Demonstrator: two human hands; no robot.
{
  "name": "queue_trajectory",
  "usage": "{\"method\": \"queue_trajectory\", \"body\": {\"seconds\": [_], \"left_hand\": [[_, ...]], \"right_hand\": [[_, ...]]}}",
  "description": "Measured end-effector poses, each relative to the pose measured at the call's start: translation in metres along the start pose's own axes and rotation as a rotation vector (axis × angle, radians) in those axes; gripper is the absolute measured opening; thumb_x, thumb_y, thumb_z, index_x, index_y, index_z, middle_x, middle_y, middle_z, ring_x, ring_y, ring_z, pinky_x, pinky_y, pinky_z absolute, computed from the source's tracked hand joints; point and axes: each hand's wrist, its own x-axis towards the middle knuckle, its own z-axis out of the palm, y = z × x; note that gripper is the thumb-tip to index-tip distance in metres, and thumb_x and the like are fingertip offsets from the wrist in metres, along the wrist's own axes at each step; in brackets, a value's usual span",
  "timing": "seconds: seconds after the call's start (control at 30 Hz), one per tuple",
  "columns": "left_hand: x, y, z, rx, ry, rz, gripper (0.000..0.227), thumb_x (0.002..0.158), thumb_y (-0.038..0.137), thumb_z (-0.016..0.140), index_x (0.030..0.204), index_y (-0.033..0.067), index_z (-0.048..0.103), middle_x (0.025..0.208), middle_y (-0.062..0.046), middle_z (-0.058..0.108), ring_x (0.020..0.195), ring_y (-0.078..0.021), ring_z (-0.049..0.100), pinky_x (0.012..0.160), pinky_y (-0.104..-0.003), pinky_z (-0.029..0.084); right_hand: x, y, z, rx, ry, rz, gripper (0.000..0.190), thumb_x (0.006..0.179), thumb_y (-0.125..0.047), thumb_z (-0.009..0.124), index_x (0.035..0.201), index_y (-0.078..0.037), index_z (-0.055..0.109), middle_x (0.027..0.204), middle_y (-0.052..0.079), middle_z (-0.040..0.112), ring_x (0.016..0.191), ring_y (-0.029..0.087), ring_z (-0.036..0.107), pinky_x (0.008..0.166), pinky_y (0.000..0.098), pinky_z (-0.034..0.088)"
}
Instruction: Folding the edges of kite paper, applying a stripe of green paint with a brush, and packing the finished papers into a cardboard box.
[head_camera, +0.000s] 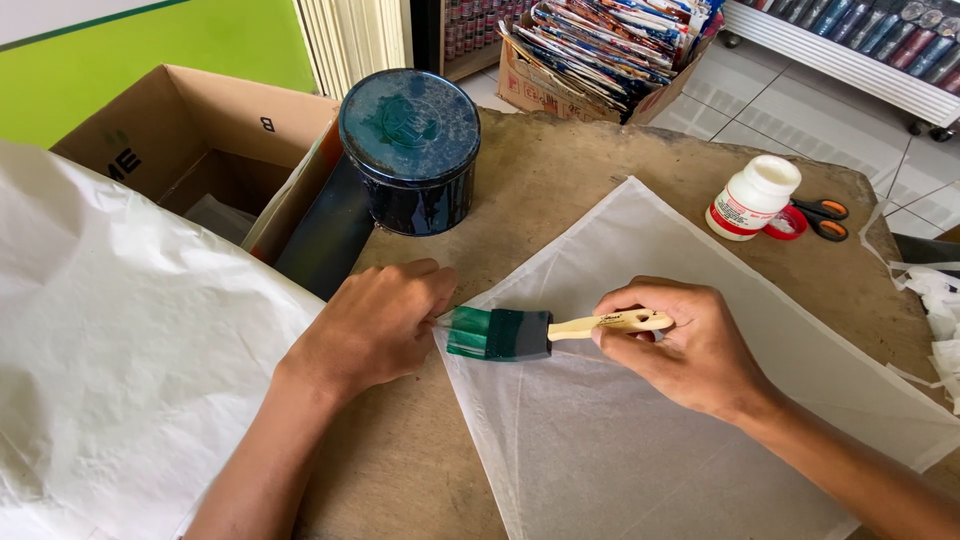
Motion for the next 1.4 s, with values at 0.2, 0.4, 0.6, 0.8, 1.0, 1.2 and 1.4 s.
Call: {"method": "queue_trajectory", "body": {"seconds": [0.2, 0.4, 0.6, 0.8, 1.0, 1.2, 1.4], "left_hand": [[-0.010, 0.027, -0.011, 0.103, -0.010, 0.028, 0.026, 0.075, 0.034, 0.070, 0.098, 0.0220, 0.071, 0.082, -0.005, 0.071, 0.075, -0.0314, 0.075, 0.072, -0.049, 0.062], [-0.008, 0.046, 0.018, 0.330, 0.038, 0.089, 0.089, 0.059, 0.086, 0.073, 0.126, 0.0270, 0.069, 0.102, -0.008, 0.069, 0.072, -0.0413, 0.077, 0.090, -0.045, 0.054], [0.001, 0.037, 0.039, 0.530, 0.127, 0.176, 0.116, 0.052, 0.116, 0.066, 0.123, 0.0245, 0.067, 0.107, -0.004, 0.070, 0.059, -0.0294, 0.074, 0.060, -0.040, 0.057], [0.005, 0.037, 0.038, 0.532, 0.080, 0.218, 0.118, 0.054, 0.116, 0.063, 0.130, 0.0259, 0.063, 0.113, -0.006, 0.069, 0.063, -0.0344, 0.077, 0.078, -0.050, 0.051], [0.016, 0.035, 0.039, 0.505, -0.048, 0.212, 0.122, 0.055, 0.112, 0.063, 0.144, 0.0298, 0.052, 0.124, -0.006, 0.063, 0.096, -0.0322, 0.070, 0.093, -0.058, 0.042], [0.029, 0.040, 0.029, 0.277, -0.069, 0.364, 0.138, 0.052, 0.092, 0.093, 0.154, 0.0140, 0.042, 0.146, -0.012, 0.046, 0.128, -0.0311, 0.042, 0.104, -0.059, 0.027], [0.046, 0.062, 0.024, -0.129, -0.199, 0.603, 0.136, 0.058, 0.060, 0.099, 0.157, 0.0045, 0.024, 0.161, -0.020, 0.037, 0.145, -0.0338, 0.039, 0.115, -0.048, 0.023]], "right_hand": [[-0.008, 0.001, -0.011, 0.008, 0.018, 0.034, 0.020, 0.069, 0.007, 0.079, 0.087, -0.001, 0.083, 0.059, 0.010, 0.066, 0.059, 0.011, 0.055, 0.052, 0.0256, 0.047], [-0.011, 0.004, -0.021, 0.012, 0.016, -0.013, 0.021, 0.069, 0.007, 0.078, 0.088, -0.001, 0.083, 0.060, 0.010, 0.067, 0.058, 0.012, 0.056, 0.051, 0.0258, 0.047], [-0.017, -0.002, -0.032, -0.061, -0.007, 0.230, 0.007, 0.079, -0.003, 0.076, 0.084, -0.004, 0.080, 0.067, 0.001, 0.068, 0.057, 0.008, 0.053, 0.050, 0.0235, 0.042], [-0.023, -0.001, -0.045, -0.086, -0.015, 0.208, 0.007, 0.078, -0.003, 0.075, 0.083, -0.004, 0.080, 0.070, 0.001, 0.069, 0.059, 0.008, 0.055, 0.051, 0.0240, 0.042], [-0.028, 0.000, -0.050, -0.129, -0.014, 0.185, 0.008, 0.077, -0.004, 0.074, 0.083, -0.005, 0.080, 0.066, 0.000, 0.068, 0.054, 0.007, 0.049, 0.050, 0.0228, 0.040], [-0.028, 0.005, -0.050, -0.080, -0.017, 0.190, 0.008, 0.078, -0.003, 0.075, 0.085, -0.004, 0.080, 0.071, 0.001, 0.069, 0.060, 0.008, 0.055, 0.050, 0.0233, 0.043], [-0.030, -0.001, -0.049, -0.067, -0.018, 0.175, 0.006, 0.079, -0.003, 0.073, 0.082, -0.004, 0.078, 0.070, 0.001, 0.067, 0.060, 0.009, 0.054, 0.051, 0.0238, 0.045]]}}
